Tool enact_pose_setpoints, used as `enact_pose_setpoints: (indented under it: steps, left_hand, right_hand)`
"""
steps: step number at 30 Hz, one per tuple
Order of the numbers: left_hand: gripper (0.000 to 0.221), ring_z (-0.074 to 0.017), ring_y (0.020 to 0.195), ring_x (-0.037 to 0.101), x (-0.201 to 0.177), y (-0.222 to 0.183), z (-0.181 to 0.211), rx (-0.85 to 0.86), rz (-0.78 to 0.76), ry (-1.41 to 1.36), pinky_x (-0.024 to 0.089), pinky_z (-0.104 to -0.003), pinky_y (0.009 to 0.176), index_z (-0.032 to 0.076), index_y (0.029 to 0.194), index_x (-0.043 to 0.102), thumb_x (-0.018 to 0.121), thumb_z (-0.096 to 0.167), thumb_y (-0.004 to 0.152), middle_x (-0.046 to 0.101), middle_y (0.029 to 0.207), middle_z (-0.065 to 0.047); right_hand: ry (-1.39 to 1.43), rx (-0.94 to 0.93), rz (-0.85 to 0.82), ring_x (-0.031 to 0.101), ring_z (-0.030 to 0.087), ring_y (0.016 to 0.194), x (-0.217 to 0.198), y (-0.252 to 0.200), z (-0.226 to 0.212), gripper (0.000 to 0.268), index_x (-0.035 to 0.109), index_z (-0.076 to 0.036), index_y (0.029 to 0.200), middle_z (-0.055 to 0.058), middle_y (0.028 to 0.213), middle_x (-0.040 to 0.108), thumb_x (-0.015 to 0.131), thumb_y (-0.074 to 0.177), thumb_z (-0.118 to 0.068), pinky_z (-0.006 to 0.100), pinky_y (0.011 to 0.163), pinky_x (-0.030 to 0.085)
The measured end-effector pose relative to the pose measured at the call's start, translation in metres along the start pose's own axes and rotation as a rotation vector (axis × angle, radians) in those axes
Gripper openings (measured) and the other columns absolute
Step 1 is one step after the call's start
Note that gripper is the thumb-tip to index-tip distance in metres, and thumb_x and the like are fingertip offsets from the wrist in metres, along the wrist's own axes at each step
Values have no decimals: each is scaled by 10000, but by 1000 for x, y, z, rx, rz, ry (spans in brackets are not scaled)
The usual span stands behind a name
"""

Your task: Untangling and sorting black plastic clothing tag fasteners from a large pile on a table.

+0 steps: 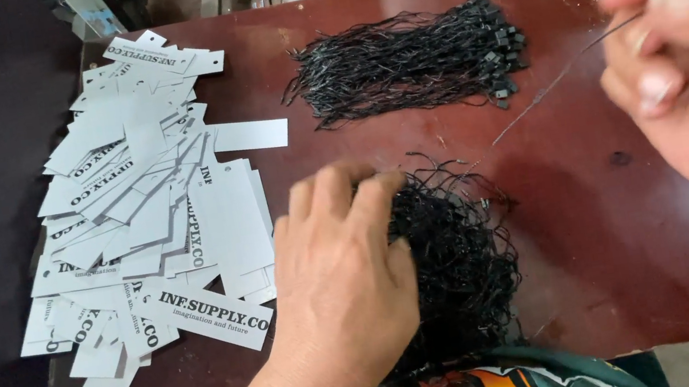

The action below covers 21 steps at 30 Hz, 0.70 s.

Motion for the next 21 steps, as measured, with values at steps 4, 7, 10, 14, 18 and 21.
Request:
enact_pose_setpoints:
  steps: [4,7,10,14,18,21]
  left_hand:
    - [808,-370,1514,405,-19,17,34,98,45,-544,324,-482,1218,38,1532,329,673,310,853,434,1617,-193]
    - [134,-70,588,613,-14,17,37,-412,-473,-1083,508,-237,695,101,916,729,666,205,973,719,642,-48]
    - [164,-62,602,588,6,9,0,-436,-317,-669,505,-253,614,214,883,742,656,312,981,679,637,61]
    - [143,-219,739,669,48,4,-33,-36,57,-409,503,-370,648,122,937,658,566,210,1002,701,836,-13]
    - [157,-228,753,626,55,1,-38,12,124,-342,478,-376,639,125,956,610,510,217,1035,635,860,-14]
    - [180,-239,758,625,56,1,-38,15,123,-334,474,-386,645,119,939,594,488,223,1040,642,870,-20]
  right_hand:
    - [-362,-167,-350,506,143,463,54,-36,-41,127,737,55,955,120,642,605,654,865,89,218,438,403]
    - [-255,-192,-256,497,137,531,38,-21,-25,131,672,73,1065,151,791,626,638,967,-8,208,486,391]
    - [-19,-76,-83,501,57,609,-2,-7,9,164,664,-65,1097,53,785,630,679,1012,-205,153,547,372]
    - [-4,26,115,518,97,572,-9,-26,50,64,674,-33,1031,99,752,600,613,1018,-19,184,492,367]
    - [-30,42,196,488,97,534,-7,-45,93,57,671,-41,1011,77,722,585,623,1010,-10,203,460,369]
    - [-124,95,240,516,99,558,-3,-54,106,70,692,-69,1017,64,728,611,624,1013,-52,206,507,417]
Point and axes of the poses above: each hand's wrist, its own y-axis towards the middle knuckle, its own x-axis out of the palm, z = x × y, the point moved 3 cm from there along y, towards the middle knuckle
